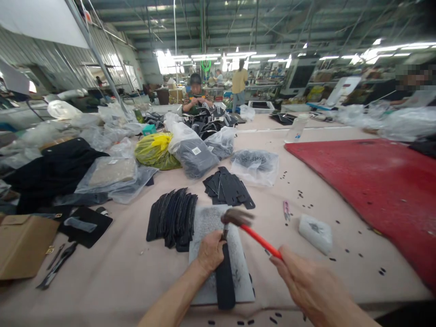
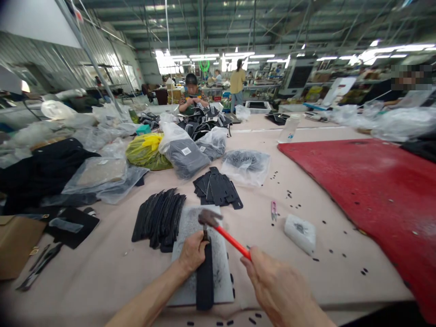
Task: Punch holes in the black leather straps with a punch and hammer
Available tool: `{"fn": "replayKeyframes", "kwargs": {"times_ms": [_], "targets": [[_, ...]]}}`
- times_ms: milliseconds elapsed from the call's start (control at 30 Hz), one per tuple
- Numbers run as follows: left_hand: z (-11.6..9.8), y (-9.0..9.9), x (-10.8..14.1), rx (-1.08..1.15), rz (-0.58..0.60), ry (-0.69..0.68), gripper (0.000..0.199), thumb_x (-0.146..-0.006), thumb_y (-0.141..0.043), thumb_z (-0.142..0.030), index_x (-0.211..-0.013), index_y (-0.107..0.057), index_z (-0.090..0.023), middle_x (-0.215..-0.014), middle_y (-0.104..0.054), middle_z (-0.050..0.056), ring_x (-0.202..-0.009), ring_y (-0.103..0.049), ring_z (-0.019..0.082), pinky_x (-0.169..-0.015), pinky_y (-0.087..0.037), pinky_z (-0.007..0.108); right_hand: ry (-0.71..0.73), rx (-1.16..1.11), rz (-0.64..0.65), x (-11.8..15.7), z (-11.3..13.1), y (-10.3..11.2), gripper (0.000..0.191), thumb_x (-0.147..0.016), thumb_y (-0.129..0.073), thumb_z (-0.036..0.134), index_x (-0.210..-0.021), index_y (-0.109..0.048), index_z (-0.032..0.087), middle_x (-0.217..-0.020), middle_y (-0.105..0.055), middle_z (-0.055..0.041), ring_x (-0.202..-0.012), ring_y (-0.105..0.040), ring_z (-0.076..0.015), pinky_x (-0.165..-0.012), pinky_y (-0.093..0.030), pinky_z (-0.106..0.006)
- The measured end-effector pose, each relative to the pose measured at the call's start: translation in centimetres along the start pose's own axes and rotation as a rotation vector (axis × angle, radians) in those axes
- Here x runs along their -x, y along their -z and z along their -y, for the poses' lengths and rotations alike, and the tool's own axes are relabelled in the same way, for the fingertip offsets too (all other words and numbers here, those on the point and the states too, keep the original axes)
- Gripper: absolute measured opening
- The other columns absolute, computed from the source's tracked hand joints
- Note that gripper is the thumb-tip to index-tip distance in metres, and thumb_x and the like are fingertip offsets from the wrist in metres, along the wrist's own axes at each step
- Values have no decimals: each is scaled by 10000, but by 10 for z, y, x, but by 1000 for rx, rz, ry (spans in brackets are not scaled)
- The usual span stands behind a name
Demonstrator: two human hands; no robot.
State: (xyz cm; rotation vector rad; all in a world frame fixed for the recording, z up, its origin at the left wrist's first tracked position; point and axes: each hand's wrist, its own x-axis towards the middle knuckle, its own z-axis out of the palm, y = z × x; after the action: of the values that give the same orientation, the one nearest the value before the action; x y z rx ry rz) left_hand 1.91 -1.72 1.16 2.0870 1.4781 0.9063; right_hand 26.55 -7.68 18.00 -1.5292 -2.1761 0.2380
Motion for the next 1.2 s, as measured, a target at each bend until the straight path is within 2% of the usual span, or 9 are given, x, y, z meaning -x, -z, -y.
{"fn": "replayKeyframes", "kwargs": {"times_ms": [100, 267, 467, 567, 633, 767, 1000, 1100, 1200], "targets": [[1, 0, 0, 13, -2, 5, 149, -813, -492, -63, -827, -546, -202, -786, -635, 39, -788, -614, 210, -710, -463, 315, 84, 91, 33, -4, 8, 16, 273, -974, -421, 419, -775, -483, 242, -503, -535, 47, -367, -482, -127, -397, -248, -274], [1, 0, 0, 16, -22, 17, 133, -808, -508, -72, -806, -548, -199, -772, -631, 43, -780, -613, 213, -709, -460, 317, 27, 68, -276, -3, 16, 21, 267, -985, -369, 404, -819, -495, 236, -484, -478, 42, -374, -475, -130, -406, -326, -254], [2, -2, 1, 16, -31, -2, 139, -803, -503, -70, -800, -548, -202, -773, -628, 42, -776, -609, 211, -700, -462, 315, 84, 80, 14, -5, 11, 17, 269, -966, -426, 416, -758, -471, 253, -495, -507, 49, -350, -457, -127, -378, -264, -275], [2, -2, 1, 13, -21, 9, 136, -809, -509, -74, -811, -552, -203, -776, -632, 36, -782, -608, 204, -710, -459, 306, -95, -47, -249, -10, 17, 26, 303, -972, -387, 457, -767, -474, 251, -505, -480, 36, -378, -451, -128, -394, -318, -259], [1, -1, 0, 8, -12, 7, 130, -811, -512, -77, -814, -551, -202, -778, -632, 36, -780, -607, 200, -707, -456, 302, -106, -75, -305, -8, 19, 22, 319, -975, -370, 462, -765, -481, 249, -506, -486, 25, -388, -457, -135, -403, -321, -262], [0, 1, -1, -7, -1, -1, 126, -817, -499, -84, -792, -531, -203, -768, -625, 39, -754, -598, 199, -684, -452, 300, -20, 21, 80, 6, 1, -4, 329, -944, -428, 490, -727, -491, 251, -474, -508, 21, -358, -439, -144, -410, -220, -297], [2, -1, 0, -8, -17, 26, 120, -825, -504, -96, -774, -531, -202, -756, -627, 36, -752, -611, 197, -691, -468, 302, -486, -129, 379, 14, -69, -68, 424, -994, -233, 446, -712, -459, 224, -582, -561, -4, -517, -530, -159, -509, -337, -270], [4, -1, 0, -5, -7, 23, 111, -835, -501, -107, -813, -564, -196, -785, -648, 47, -774, -627, 204, -714, -490, 314, -525, 66, 325, 13, -84, -100, 338, -979, -297, 360, -903, -568, 172, -768, -648, -82, -662, -601, -209, -603, -406, -308], [7, -2, 0, 9, -4, 11, 143, -849, -491, -120, -897, -605, -191, -863, -679, 63, -842, -646, 213, -785, -512, 339, -294, 227, 102, 13, -64, -121, 389, -927, -444, 333, -1253, -515, 134, -1237, -580, -198, -1077, -564, -316, -869, -415, -439]]}}
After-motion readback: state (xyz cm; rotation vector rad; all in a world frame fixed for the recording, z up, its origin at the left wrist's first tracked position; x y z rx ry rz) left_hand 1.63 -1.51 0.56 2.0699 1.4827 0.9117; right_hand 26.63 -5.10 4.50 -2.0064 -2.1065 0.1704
